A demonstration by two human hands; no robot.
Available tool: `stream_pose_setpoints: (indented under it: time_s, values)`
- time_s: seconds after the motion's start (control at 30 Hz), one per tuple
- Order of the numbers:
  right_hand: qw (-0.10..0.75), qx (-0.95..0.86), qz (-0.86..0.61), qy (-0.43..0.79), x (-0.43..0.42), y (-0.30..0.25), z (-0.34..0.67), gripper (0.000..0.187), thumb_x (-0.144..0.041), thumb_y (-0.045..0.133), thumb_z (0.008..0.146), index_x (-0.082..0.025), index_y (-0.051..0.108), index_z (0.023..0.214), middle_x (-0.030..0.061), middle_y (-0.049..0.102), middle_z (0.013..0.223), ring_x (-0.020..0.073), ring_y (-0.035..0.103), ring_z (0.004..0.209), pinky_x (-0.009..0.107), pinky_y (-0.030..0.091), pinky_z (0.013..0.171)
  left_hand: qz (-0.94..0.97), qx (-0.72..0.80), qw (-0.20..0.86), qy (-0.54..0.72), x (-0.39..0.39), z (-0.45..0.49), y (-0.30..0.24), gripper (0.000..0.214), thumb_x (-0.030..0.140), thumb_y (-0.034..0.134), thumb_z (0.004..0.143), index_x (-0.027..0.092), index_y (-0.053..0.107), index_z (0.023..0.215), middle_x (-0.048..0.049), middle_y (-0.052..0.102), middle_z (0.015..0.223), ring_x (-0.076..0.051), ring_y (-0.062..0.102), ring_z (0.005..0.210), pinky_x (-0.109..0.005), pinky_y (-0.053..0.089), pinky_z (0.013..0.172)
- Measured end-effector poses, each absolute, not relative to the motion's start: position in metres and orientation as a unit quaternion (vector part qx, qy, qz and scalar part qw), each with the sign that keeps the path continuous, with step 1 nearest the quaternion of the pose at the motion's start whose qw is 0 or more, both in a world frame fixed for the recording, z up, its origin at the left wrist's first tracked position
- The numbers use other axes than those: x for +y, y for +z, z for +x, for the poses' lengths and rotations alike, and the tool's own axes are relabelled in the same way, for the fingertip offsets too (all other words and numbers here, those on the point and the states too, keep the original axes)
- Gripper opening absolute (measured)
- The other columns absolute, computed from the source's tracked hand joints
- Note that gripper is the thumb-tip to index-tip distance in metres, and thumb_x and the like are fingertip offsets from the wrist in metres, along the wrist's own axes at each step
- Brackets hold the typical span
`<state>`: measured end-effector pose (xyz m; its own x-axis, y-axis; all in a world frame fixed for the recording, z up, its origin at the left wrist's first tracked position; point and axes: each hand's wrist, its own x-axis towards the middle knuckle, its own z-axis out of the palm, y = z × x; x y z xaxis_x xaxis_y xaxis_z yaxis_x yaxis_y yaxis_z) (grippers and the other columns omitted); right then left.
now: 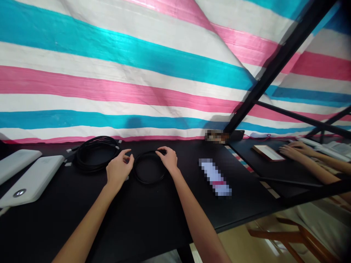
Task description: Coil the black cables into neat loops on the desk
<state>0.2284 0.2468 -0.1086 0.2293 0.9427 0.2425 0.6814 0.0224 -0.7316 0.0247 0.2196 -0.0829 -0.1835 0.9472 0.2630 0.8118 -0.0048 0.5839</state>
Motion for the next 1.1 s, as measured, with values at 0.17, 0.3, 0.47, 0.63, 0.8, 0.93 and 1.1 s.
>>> stream_pose_setpoints:
  time_s: [0.17,0.3,0.47,0.63,0.8,0.93,1.1]
  values:
    - [0.383,-0.59,-0.692,0.159,0.245,-0.109,0.228,0.023,-0.043,0.062,0.078,-0.029,0.068,0.094,-0.0003,0.066,0.102,0.0164,0.062,0.082,0.029,0.045,0.071,0.678,0.624,0.086,0.38,0.219,0.027,-0.086,0.026,0.037,0.052,0.08,0.027,0.067,0.098,0.0017,0.068,0.075,-0.015,0.06,0.067,-0.024,0.043,0.064]
    - [0.393,-0.581,-0.695,0.156,0.245,-0.107,0.228,0.019,-0.042,0.063,0.077,-0.028,0.07,0.088,-0.0007,0.067,0.098,0.0175,0.062,0.087,0.029,0.046,0.075,0.749,0.51,0.116,0.408,0.218,0.031,-0.09,0.022,0.035,0.053,0.08,0.022,0.069,0.086,-0.0023,0.065,0.07,-0.017,0.058,0.079,-0.022,0.045,0.063]
    - [0.408,-0.59,-0.685,0.128,0.248,-0.109,0.228,0.015,-0.036,0.062,0.077,-0.026,0.073,0.079,0.0008,0.069,0.091,0.0179,0.061,0.088,0.028,0.046,0.078,0.806,0.427,0.128,0.39,0.216,0.035,-0.089,0.02,0.035,0.055,0.081,0.021,0.069,0.079,-0.0027,0.065,0.068,-0.018,0.055,0.08,-0.029,0.045,0.073]
    - [0.417,-0.595,-0.678,0.113,0.249,-0.111,0.227,0.013,-0.032,0.062,0.077,-0.026,0.073,0.08,0.0009,0.069,0.091,0.0175,0.061,0.086,0.028,0.047,0.078,0.86,0.388,0.162,0.29,0.212,0.039,-0.094,0.026,0.047,0.061,0.077,0.023,0.069,0.08,-0.0009,0.064,0.067,-0.018,0.055,0.078,-0.034,0.04,0.078]
    - [0.412,-0.596,-0.681,0.101,0.252,-0.115,0.228,0.014,-0.028,0.061,0.076,-0.026,0.073,0.082,0.0018,0.067,0.093,0.0179,0.06,0.088,0.029,0.046,0.079,0.872,0.373,0.254,0.19,0.209,0.044,-0.102,0.034,0.055,0.063,0.071,0.025,0.069,0.087,0.0011,0.06,0.064,-0.018,0.054,0.076,-0.032,0.038,0.077]
    - [0.404,-0.601,-0.682,0.1,0.253,-0.117,0.228,0.014,-0.027,0.059,0.076,-0.025,0.073,0.082,0.0027,0.067,0.091,0.0184,0.059,0.086,0.03,0.046,0.078,0.881,0.35,0.277,0.155,0.209,0.043,-0.099,0.034,0.057,0.062,0.072,0.028,0.069,0.088,0.0015,0.06,0.074,-0.017,0.053,0.08,-0.033,0.035,0.081]
    - [0.416,-0.596,-0.679,0.098,0.25,-0.113,0.226,0.015,-0.027,0.059,0.076,-0.025,0.073,0.08,0.0026,0.067,0.091,0.0192,0.058,0.087,0.031,0.046,0.078,0.879,0.359,0.267,0.163,0.213,0.044,-0.103,0.024,0.048,0.064,0.075,0.026,0.068,0.082,0.0018,0.061,0.077,-0.017,0.053,0.083,-0.034,0.032,0.082]
